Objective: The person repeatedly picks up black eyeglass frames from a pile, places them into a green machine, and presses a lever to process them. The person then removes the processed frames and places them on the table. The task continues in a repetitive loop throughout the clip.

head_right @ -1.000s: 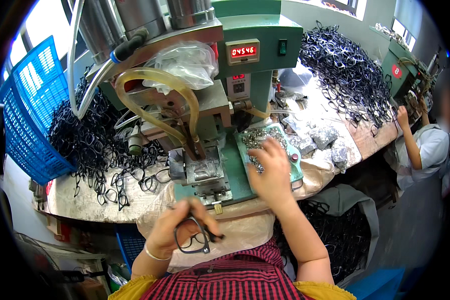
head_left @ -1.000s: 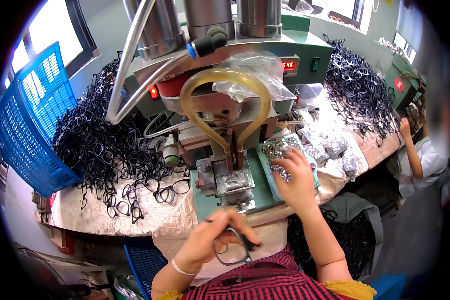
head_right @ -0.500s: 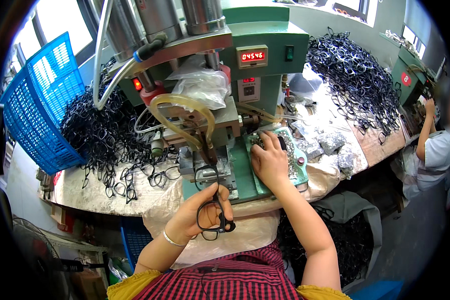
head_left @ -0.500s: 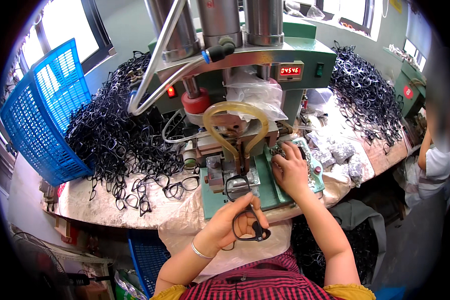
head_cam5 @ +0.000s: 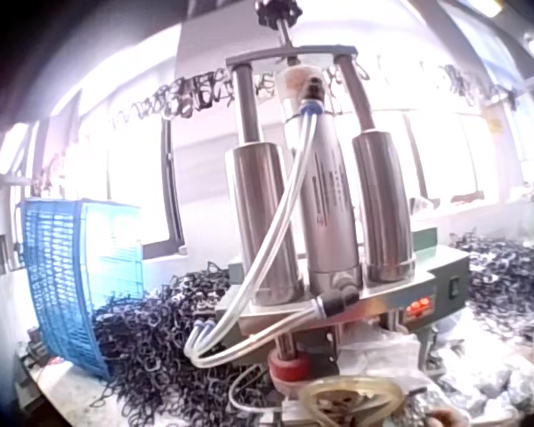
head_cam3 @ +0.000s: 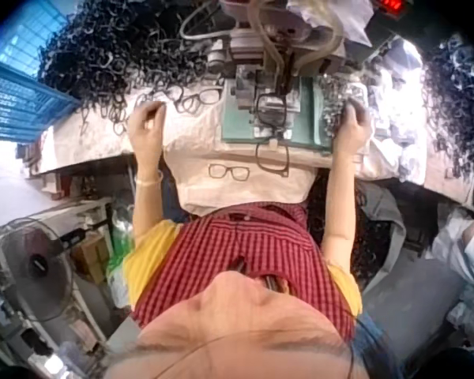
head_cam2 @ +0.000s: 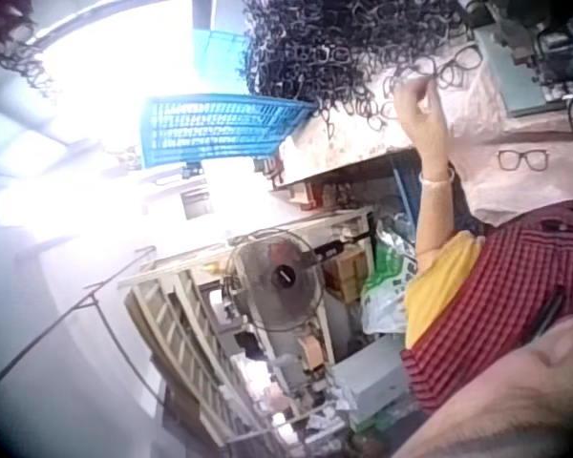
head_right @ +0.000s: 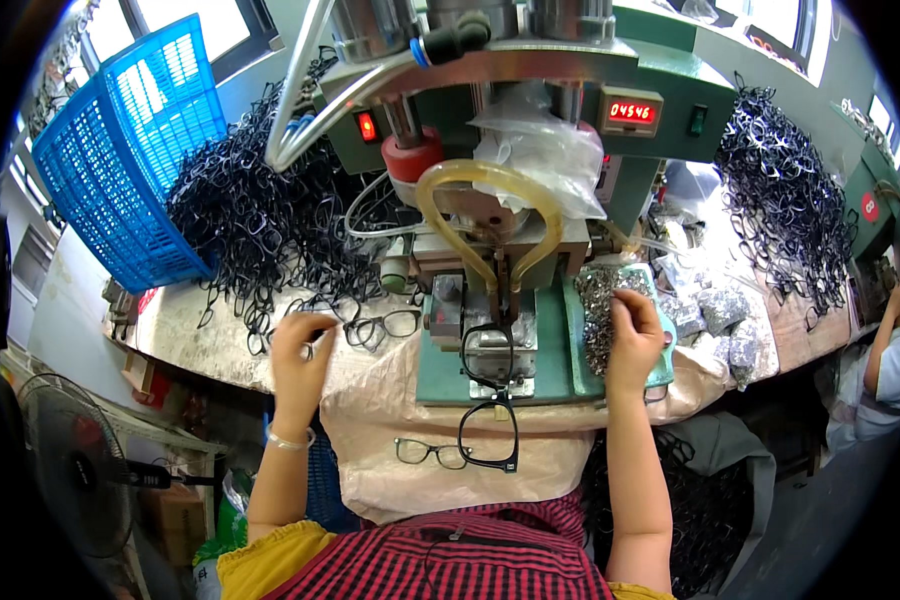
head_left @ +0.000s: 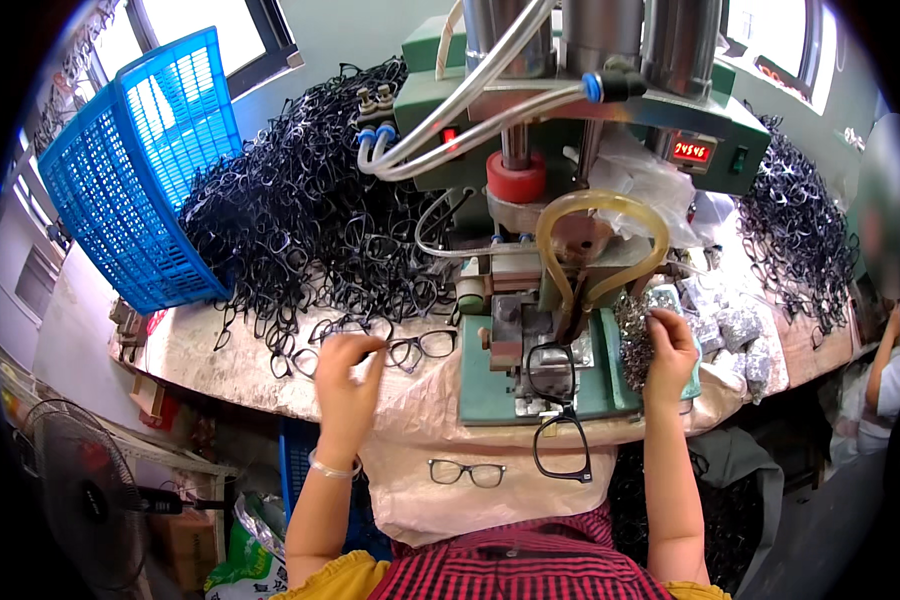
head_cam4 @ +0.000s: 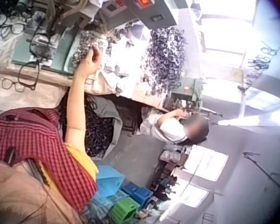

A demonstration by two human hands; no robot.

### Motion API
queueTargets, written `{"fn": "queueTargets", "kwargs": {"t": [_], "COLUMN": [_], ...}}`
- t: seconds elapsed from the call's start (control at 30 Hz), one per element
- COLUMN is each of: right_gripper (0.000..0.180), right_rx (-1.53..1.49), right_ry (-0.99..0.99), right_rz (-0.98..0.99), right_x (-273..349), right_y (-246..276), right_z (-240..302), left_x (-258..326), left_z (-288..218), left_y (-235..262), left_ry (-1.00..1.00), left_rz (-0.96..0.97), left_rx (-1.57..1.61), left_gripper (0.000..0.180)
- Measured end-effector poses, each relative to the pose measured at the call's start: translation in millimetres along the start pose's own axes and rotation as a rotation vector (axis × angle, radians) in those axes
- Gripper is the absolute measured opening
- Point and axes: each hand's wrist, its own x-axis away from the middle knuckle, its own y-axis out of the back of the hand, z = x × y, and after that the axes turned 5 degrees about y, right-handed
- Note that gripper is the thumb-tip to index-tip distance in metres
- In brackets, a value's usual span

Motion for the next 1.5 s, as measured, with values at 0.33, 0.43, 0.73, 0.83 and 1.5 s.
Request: {"fn": "queueTargets", "kwargs": {"t": [0.33, 0.43, 0.73, 0.83, 1.5], "right_gripper": [0.011, 0.011, 0.027, 0.033, 0.019], "right_rx": [0.564, 0.508, 0.087, 0.021, 1.017], "right_ry": [0.316, 0.200, 0.170, 0.128, 0.462], "right_rz": [-0.003, 0.012, 0.368, 0.291, 0.301], "right_x": [31, 43, 33, 44, 6], "right_y": [46, 71, -71, -76, 22], "right_z": [39, 54, 84, 85, 34], "left_x": [19, 16, 18, 39, 27], "left_z": [67, 51, 48, 35, -142], "left_y": [-71, -49, -89, -91, -69], "left_ry": [0.047, 0.405, 0.814, 0.852, 0.987], "left_rz": [-0.084, -0.022, 0.210, 0.147, 1.143], "left_rx": [-0.233, 0.434, 1.290, 1.256, 1.553], "left_gripper": [0.018, 0.005, 0.021, 0.026, 0.020]}}
